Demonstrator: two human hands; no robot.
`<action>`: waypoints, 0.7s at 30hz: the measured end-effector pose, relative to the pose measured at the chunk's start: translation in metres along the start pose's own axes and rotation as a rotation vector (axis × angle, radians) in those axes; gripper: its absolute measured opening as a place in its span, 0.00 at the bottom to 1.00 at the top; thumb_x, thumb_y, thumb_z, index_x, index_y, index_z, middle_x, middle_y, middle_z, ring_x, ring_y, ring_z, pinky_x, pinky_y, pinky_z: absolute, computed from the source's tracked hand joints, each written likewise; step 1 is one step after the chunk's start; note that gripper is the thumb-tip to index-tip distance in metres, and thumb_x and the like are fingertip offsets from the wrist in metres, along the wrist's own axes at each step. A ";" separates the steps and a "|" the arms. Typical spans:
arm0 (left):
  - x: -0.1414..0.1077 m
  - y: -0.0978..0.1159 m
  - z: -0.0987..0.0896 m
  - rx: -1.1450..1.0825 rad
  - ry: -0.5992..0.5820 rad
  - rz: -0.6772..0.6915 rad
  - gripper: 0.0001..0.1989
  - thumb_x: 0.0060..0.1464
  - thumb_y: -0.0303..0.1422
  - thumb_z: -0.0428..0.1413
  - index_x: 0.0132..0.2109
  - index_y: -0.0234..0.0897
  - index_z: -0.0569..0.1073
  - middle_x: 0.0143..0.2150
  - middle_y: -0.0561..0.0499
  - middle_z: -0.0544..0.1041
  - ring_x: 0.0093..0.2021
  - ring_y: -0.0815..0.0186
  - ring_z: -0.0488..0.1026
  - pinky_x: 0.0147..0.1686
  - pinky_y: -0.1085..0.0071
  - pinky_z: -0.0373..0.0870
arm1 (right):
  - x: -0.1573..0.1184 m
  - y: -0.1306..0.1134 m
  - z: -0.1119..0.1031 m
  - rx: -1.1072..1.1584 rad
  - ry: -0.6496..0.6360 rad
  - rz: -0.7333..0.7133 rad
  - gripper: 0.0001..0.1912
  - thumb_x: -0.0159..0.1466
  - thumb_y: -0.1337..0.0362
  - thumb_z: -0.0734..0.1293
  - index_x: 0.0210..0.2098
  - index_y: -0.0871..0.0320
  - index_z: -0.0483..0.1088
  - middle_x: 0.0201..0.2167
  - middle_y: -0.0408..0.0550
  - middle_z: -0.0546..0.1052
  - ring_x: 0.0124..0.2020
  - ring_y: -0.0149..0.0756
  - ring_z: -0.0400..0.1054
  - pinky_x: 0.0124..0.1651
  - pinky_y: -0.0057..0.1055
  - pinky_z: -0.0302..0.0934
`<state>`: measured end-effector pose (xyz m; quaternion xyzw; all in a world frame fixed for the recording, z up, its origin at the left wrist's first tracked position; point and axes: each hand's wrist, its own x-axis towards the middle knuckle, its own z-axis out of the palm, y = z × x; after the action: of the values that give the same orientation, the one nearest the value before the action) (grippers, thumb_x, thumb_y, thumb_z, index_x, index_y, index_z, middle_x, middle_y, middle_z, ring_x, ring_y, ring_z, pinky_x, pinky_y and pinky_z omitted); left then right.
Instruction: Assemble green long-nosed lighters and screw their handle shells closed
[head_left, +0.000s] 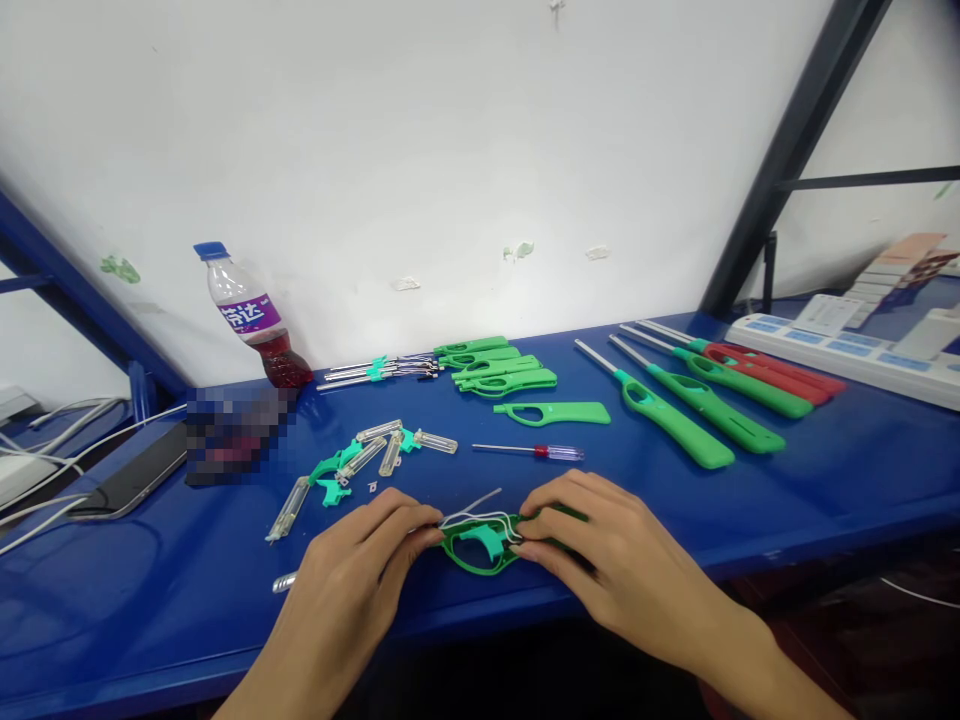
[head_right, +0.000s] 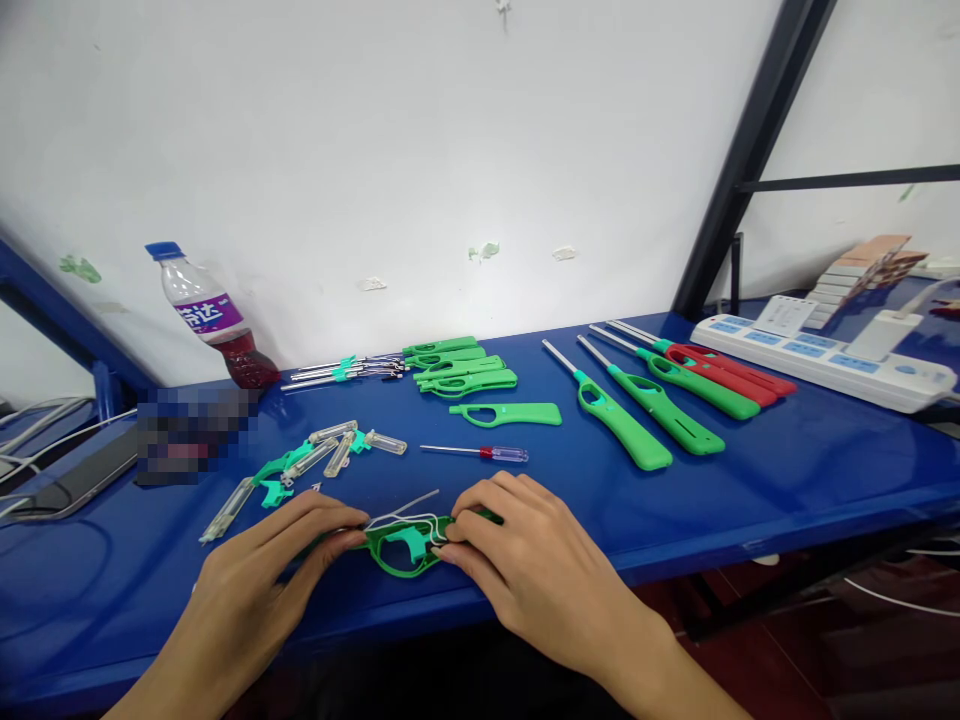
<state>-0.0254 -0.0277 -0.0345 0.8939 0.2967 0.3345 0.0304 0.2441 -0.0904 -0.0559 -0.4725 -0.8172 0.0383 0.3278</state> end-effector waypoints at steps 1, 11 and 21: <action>-0.001 0.000 0.000 0.000 -0.006 0.000 0.06 0.75 0.31 0.54 0.50 0.43 0.76 0.43 0.55 0.81 0.39 0.69 0.80 0.43 0.75 0.73 | 0.000 0.000 0.000 0.002 0.000 0.002 0.08 0.77 0.61 0.65 0.43 0.53 0.76 0.45 0.46 0.80 0.45 0.40 0.74 0.52 0.41 0.67; -0.003 -0.001 0.002 0.002 0.001 -0.004 0.06 0.75 0.32 0.54 0.50 0.44 0.76 0.44 0.54 0.82 0.40 0.68 0.82 0.45 0.76 0.77 | 0.001 0.000 -0.001 -0.023 0.019 -0.014 0.07 0.76 0.61 0.67 0.43 0.53 0.77 0.44 0.46 0.81 0.44 0.39 0.75 0.52 0.40 0.69; -0.001 0.000 -0.001 0.046 0.037 0.056 0.09 0.75 0.32 0.53 0.50 0.41 0.80 0.45 0.52 0.83 0.40 0.70 0.83 0.43 0.78 0.79 | 0.001 -0.001 -0.001 0.015 0.001 0.003 0.08 0.77 0.60 0.65 0.43 0.53 0.76 0.45 0.47 0.81 0.45 0.41 0.74 0.53 0.43 0.68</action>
<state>-0.0266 -0.0286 -0.0343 0.8960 0.2795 0.3450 -0.0050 0.2435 -0.0907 -0.0547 -0.4713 -0.8160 0.0449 0.3316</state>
